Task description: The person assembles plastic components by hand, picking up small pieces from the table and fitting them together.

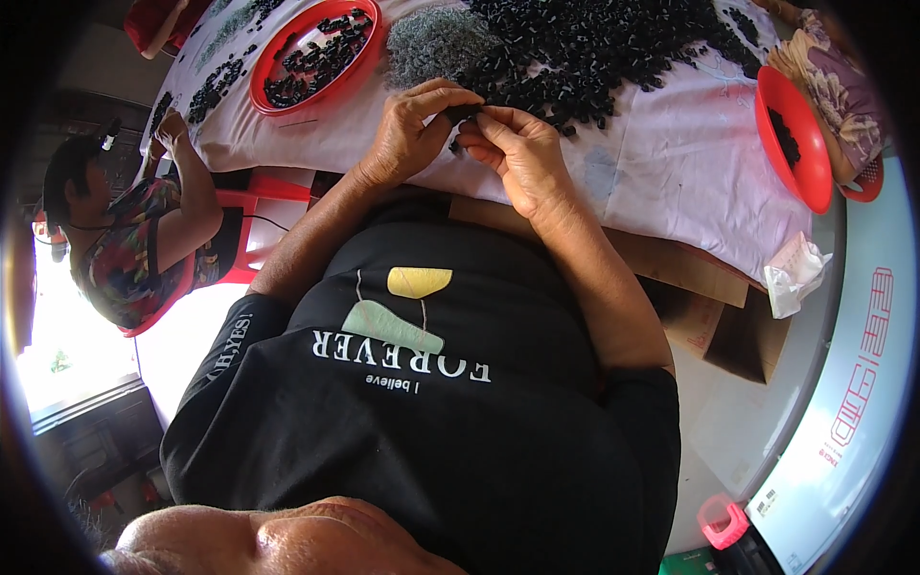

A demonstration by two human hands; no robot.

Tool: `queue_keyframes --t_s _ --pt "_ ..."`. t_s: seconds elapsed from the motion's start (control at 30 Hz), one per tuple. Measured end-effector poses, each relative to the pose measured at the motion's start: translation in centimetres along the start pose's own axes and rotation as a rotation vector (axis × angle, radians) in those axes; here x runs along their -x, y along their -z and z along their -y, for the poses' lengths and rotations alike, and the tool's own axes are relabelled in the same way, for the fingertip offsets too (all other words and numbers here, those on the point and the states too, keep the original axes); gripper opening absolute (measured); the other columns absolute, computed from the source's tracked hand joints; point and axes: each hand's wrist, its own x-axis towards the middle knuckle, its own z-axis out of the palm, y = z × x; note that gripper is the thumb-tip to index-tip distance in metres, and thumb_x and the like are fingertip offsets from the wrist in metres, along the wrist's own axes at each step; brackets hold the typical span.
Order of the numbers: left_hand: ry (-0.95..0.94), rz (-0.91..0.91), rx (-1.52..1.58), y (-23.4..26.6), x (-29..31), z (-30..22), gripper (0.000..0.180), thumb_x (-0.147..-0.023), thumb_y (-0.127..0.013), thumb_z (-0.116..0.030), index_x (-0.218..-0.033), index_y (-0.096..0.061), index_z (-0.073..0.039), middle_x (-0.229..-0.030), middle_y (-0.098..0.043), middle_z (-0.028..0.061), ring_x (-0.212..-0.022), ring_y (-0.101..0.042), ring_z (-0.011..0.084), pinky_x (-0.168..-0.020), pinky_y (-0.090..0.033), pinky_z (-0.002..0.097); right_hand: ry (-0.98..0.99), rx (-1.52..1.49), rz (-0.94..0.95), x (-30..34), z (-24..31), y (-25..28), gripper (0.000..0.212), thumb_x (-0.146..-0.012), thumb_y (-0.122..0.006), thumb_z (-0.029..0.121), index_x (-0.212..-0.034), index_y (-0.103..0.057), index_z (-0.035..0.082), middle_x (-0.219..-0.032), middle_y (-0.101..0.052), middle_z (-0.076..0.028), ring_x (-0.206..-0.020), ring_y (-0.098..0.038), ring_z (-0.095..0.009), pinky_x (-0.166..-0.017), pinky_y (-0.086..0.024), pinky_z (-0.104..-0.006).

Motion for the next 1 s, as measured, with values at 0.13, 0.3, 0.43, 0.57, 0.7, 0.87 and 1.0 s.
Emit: queue_keyframes --t_s 0.13,0.3,0.43,0.57,0.7,0.87,1.0 --pt "-0.015 -0.021 0.030 0.1 0.1 0.3 0.034 -0.070 -0.048 0.012 -0.095 -0.067 -0.002 -0.090 -0.065 0.0135 -0.082 -0.066 0.0288 -0.071 -0.054 0.0329 -0.033 -0.019 0.008 -0.1 0.0 0.2 0.014 -0.091 -0.058 0.010 -0.101 -0.062 0.001 -0.092 -0.068 -0.013 -0.082 -0.067 -0.021 -0.071 -0.055 -0.0280" --pt "-0.053 -0.008 -0.005 0.2 0.0 0.3 0.036 -0.070 -0.049 0.015 -0.096 -0.067 -0.002 -0.090 -0.066 0.0133 -0.082 -0.067 0.0273 -0.071 -0.054 0.0314 -0.041 -0.042 0.023 -0.1 -0.1 0.4 0.016 -0.092 -0.057 0.013 -0.102 -0.062 0.002 -0.094 -0.068 -0.014 -0.084 -0.067 -0.022 -0.070 -0.056 -0.0279" --pt "-0.087 -0.012 -0.018 0.4 -0.1 0.2 0.030 -0.070 -0.053 0.007 -0.094 -0.067 -0.002 -0.090 -0.066 0.0134 -0.082 -0.066 0.0305 -0.071 -0.054 0.0349 -0.040 -0.032 0.045 0.0 0.1 0.3 0.016 -0.093 -0.057 0.014 -0.102 -0.063 0.002 -0.094 -0.068 -0.014 -0.084 -0.068 -0.022 -0.070 -0.056 -0.0277" --pt "-0.154 -0.010 -0.087 0.6 -0.2 0.2 0.030 -0.069 -0.054 0.007 -0.094 -0.067 -0.002 -0.090 -0.066 0.0133 -0.083 -0.065 0.0301 -0.072 -0.054 0.0348 -0.043 -0.007 0.018 0.0 0.1 0.2 0.016 -0.092 -0.058 0.014 -0.101 -0.063 0.003 -0.094 -0.068 -0.013 -0.083 -0.068 -0.022 -0.070 -0.055 -0.0274" --pt "-0.155 -0.020 -0.118 0.6 -0.2 -0.3 0.038 -0.066 -0.051 0.011 -0.097 -0.067 -0.003 -0.090 -0.065 0.0141 -0.081 -0.066 0.0299 -0.071 -0.054 0.0337 -0.042 -0.007 -0.022 -0.1 0.1 0.0 0.015 -0.092 -0.059 0.015 -0.101 -0.064 0.004 -0.095 -0.068 -0.013 -0.084 -0.068 -0.021 -0.072 -0.055 -0.0281" --pt "-0.132 -0.017 -0.128 0.7 -0.1 -1.6 0.037 -0.064 -0.060 0.002 -0.101 -0.066 -0.002 -0.094 -0.065 0.0131 -0.084 -0.065 0.0298 -0.073 -0.054 0.0354 -0.037 -0.028 -0.074 -0.1 -0.1 0.1 0.015 -0.091 -0.060 0.014 -0.101 -0.064 0.005 -0.096 -0.068 -0.010 -0.084 -0.066 -0.018 -0.074 -0.054 -0.0283" --pt "-0.104 -0.034 -0.164 0.3 0.0 -2.1 0.039 -0.064 -0.062 0.000 -0.103 -0.065 -0.002 -0.095 -0.065 0.0124 -0.085 -0.064 0.0291 -0.073 -0.054 0.0353 -0.035 -0.047 -0.076 0.0 0.2 0.0 0.014 -0.090 -0.060 0.014 -0.101 -0.064 0.006 -0.095 -0.068 -0.007 -0.081 -0.064 -0.015 -0.074 -0.054 -0.0278"
